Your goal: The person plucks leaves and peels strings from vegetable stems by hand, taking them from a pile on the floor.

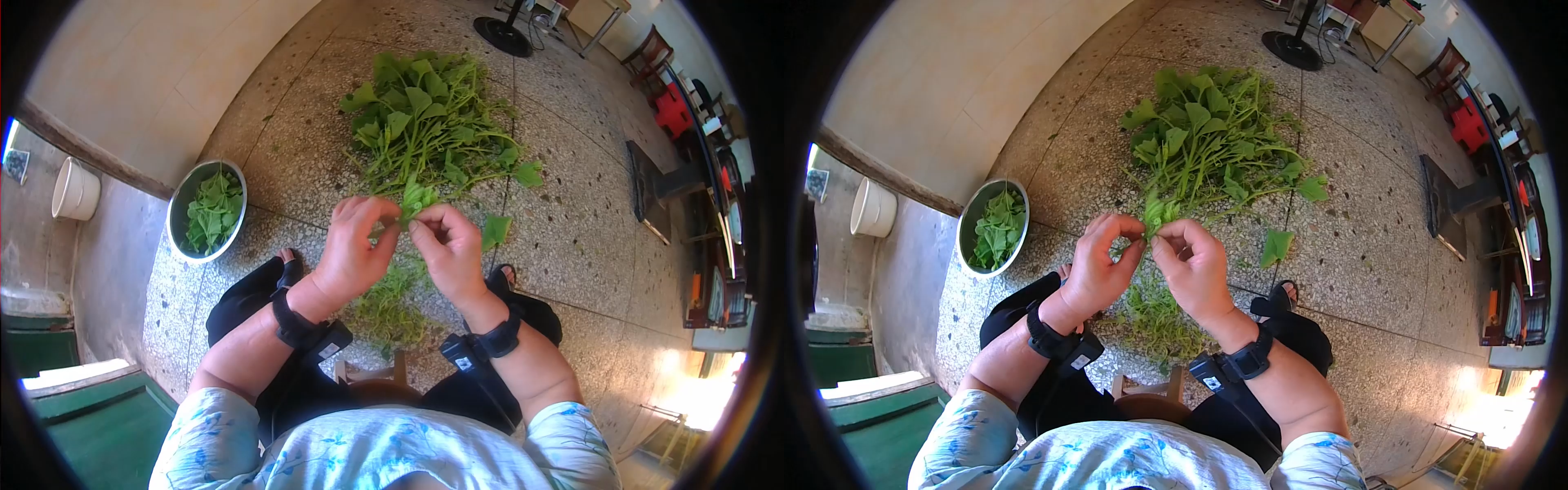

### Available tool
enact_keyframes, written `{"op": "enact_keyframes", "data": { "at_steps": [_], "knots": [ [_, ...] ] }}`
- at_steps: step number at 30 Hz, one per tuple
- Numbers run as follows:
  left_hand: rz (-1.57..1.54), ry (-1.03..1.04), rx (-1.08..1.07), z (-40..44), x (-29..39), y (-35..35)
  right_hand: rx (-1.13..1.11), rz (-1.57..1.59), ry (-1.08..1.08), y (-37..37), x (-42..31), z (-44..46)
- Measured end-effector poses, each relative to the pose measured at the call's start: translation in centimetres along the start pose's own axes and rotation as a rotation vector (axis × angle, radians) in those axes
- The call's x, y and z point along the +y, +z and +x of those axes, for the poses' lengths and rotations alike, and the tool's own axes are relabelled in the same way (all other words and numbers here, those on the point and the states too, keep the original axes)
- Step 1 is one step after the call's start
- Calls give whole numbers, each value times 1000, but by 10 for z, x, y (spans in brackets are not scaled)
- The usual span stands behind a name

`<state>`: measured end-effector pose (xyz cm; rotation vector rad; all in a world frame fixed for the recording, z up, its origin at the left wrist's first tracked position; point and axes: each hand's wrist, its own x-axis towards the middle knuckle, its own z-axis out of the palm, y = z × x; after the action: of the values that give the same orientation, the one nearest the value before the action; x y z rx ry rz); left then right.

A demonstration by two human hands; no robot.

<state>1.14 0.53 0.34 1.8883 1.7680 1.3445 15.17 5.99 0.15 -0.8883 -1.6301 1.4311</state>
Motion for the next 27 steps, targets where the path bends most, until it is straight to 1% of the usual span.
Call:
{"op": "enact_keyframes", "data": {
  "at_steps": [1,2,4,5,6,7,9,13,15,17,19,20,21,22,24,25,27],
  "knots": [
    [-52,-43,-44,0,-1,1,0,0,0,0,0,0],
    [-52,-43,-44,-1,-1,1,19,1,-9,0,0,-1],
    [-323,-281,-83,-2,0,2,37,2,-17,-1,1,-1],
    [-323,-281,-83,-2,-1,2,48,-75,-64,-2,5,0],
    [-420,-326,-117,-1,-3,2,59,-151,-111,-2,7,1],
    [-516,-372,-152,-1,-4,1,59,-151,-112,-3,6,1],
    [-484,-363,-150,-1,-3,1,37,-293,-250,-5,3,2],
    [-399,-358,-166,-2,-1,1,11,-369,-291,-7,-1,5],
    [-432,-395,-165,-5,-6,5,37,-579,-496,-6,-3,6],
    [-464,-431,-163,-5,-6,8,34,-620,-521,-5,-8,4],
    [-794,-665,-103,-5,-4,7,30,-659,-547,-4,-13,1],
    [-793,-665,-100,-4,-6,6,-33,-619,-506,-4,-15,-2],
    [-861,-689,-95,-4,-9,5,-96,-580,-462,-5,-16,-4],
    [-930,-713,-91,-3,-11,4,-97,-580,-462,-8,-15,-5],
    [-918,-709,-89,-2,-12,2,-356,-591,-528,-16,-14,-5],
    [-906,-706,-89,-2,-13,1,-359,-591,-528,-15,-17,-3],
    [-894,-697,-104,-2,-14,0,-36,-659,-688,-14,-25,3]
  ]
}}
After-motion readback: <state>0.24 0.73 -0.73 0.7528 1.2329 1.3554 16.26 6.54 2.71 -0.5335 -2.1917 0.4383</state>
